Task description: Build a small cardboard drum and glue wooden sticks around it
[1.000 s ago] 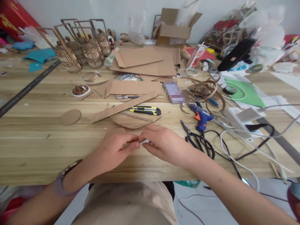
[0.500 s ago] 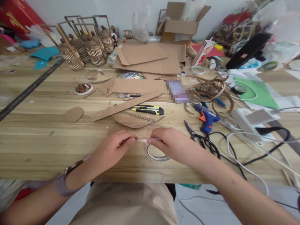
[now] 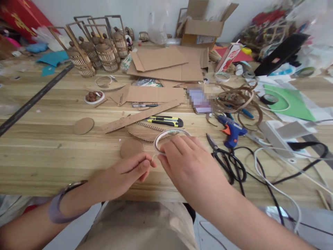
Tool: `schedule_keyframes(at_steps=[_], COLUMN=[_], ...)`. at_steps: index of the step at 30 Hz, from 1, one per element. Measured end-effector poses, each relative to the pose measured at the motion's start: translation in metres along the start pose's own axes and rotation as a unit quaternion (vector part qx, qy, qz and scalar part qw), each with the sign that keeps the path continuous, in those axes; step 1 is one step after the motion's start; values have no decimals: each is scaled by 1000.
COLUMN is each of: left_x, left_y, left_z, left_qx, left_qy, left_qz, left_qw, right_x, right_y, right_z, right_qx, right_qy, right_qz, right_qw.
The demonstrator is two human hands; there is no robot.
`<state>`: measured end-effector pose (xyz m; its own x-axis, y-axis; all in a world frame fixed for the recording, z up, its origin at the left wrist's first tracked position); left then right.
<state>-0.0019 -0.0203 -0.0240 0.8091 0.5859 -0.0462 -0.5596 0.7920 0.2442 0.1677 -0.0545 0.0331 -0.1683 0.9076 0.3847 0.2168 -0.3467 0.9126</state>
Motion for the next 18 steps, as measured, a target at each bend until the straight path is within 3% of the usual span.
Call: schedule_keyframes(at_steps=[5, 11, 18], left_x=[2, 5, 8], left_y=[-2, -7, -11], left_z=[-3, -11, -16], left_qx=[-59, -191, -216], left_qy=[17, 51, 76], left_qz=[90, 201, 251], left_qw=[994, 959, 940], right_x=[-3, -11, -17], right_y=[1, -9, -18], right_z=[-7, -18, -30], right_qx=[-5, 2, 1], right_qy=[-1, 4, 3], right_qz=[46, 75, 89], right_qw=[999, 997, 996])
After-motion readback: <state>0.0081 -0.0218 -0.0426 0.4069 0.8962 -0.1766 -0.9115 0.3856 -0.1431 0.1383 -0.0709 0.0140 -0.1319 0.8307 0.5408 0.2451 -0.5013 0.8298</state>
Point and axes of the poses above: each hand's wrist, its own x-axis towards the middle knuckle, its own y-axis out of the back of the hand, z = x × y, the point moved 3 cm from there along x, towards the middle knuckle, and after that the axes turned 15 degrees about -y, right-handed, at the moved point
